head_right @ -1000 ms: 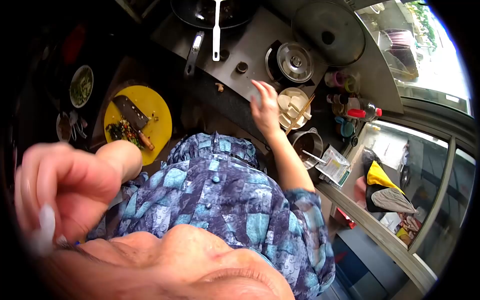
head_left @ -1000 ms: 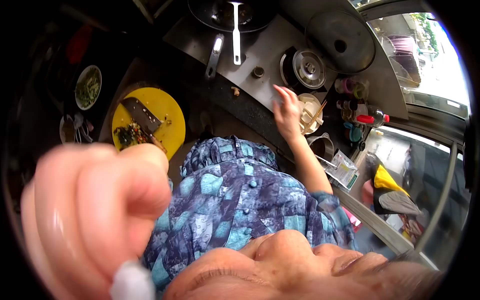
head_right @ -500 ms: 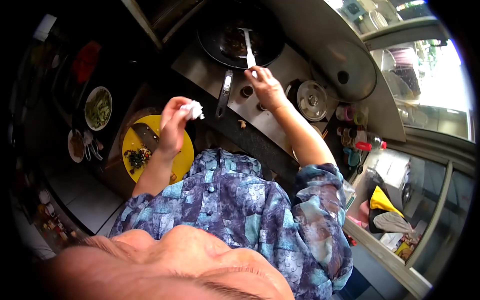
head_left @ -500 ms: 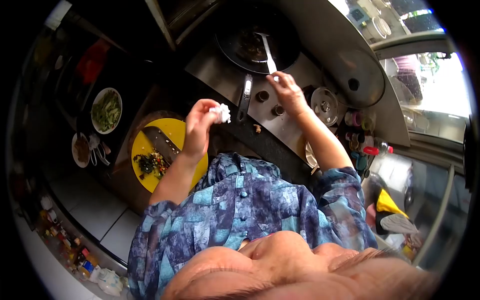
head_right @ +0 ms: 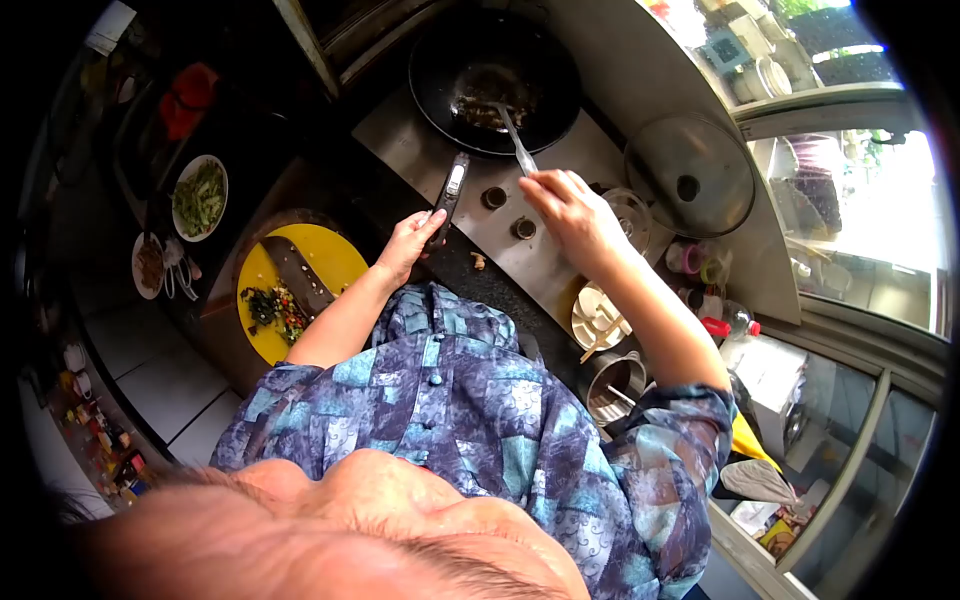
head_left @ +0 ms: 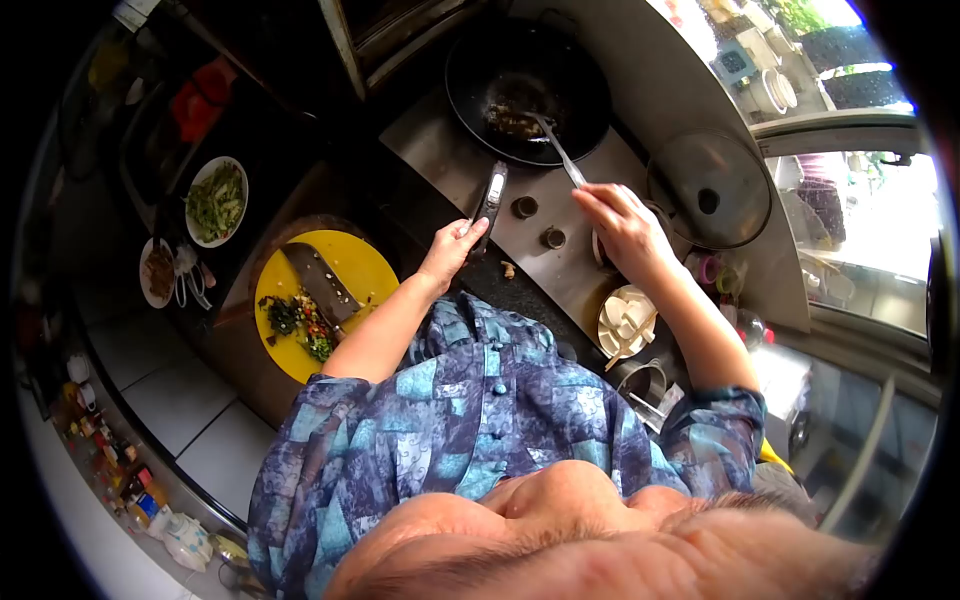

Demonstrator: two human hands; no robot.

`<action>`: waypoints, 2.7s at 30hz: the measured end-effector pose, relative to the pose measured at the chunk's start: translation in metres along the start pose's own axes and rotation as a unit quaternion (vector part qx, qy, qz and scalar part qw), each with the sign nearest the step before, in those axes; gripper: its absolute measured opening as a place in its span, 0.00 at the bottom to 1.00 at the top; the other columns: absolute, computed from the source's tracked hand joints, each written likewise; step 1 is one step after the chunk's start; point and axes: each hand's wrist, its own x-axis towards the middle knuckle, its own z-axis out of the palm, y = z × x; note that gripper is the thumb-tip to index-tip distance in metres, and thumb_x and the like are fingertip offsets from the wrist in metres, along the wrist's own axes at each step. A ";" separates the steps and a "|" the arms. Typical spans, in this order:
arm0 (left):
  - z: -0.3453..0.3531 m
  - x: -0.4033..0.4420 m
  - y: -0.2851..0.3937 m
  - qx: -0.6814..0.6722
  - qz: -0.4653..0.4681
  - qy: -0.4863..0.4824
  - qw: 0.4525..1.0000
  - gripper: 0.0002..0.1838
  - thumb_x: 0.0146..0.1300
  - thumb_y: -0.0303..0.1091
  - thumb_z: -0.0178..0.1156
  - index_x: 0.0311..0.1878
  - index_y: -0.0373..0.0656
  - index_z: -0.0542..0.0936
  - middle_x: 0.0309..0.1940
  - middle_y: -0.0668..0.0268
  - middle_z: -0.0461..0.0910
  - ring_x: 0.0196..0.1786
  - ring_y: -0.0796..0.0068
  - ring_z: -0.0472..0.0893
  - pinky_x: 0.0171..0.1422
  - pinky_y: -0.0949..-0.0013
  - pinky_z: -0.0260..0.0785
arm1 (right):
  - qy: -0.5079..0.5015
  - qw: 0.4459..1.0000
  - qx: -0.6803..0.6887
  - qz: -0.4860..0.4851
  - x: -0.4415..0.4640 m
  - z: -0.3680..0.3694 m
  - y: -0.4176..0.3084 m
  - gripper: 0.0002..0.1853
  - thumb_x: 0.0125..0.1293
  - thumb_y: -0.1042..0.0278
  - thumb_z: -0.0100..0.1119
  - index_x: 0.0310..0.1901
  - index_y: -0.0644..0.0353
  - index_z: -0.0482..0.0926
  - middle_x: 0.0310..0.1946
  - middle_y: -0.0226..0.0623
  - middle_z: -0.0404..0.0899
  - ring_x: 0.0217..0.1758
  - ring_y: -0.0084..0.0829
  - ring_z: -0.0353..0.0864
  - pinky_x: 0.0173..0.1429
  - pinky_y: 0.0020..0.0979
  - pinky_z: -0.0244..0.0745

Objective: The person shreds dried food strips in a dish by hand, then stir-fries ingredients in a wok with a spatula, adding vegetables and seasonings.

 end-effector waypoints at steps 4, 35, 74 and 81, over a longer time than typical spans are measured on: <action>-0.001 -0.003 -0.006 -0.003 0.058 0.030 0.998 0.20 0.64 0.56 0.61 0.26 0.55 0.68 0.22 0.81 0.69 0.26 0.90 0.69 0.28 0.81 0.53 | -0.039 0.999 -0.011 -0.027 0.003 -0.008 -0.018 0.15 0.58 0.75 0.60 0.49 0.60 0.79 0.45 0.37 0.77 0.48 0.37 0.78 0.51 0.32 0.78; -0.008 -0.029 -0.035 0.101 0.188 0.103 0.971 0.21 0.64 0.41 0.64 0.48 0.31 0.78 0.32 0.71 0.77 0.36 0.85 0.72 0.44 0.76 0.68 | 0.271 0.907 0.258 0.195 0.086 0.002 0.100 0.11 0.70 0.66 0.58 0.44 0.65 0.84 0.31 0.32 0.83 0.31 0.20 0.83 0.39 0.21 0.76; -0.415 -0.047 -0.016 -0.475 0.205 0.286 0.807 0.19 0.66 0.34 0.49 0.60 0.53 0.64 0.41 0.50 0.82 0.22 0.71 0.69 0.20 0.73 0.56 | -0.021 0.999 0.045 0.021 0.009 -0.027 -0.033 0.12 0.64 0.76 0.57 0.49 0.63 0.78 0.48 0.44 0.78 0.49 0.45 0.79 0.54 0.37 0.76; -0.446 -0.032 -0.020 -0.472 0.196 0.306 0.804 0.19 0.65 0.28 0.47 0.60 0.47 0.63 0.46 0.50 0.78 0.30 0.65 0.77 0.18 0.75 0.53 | 0.100 0.995 0.024 -0.001 0.026 0.028 0.004 0.11 0.64 0.77 0.57 0.48 0.64 0.78 0.46 0.45 0.78 0.48 0.45 0.79 0.53 0.36 0.76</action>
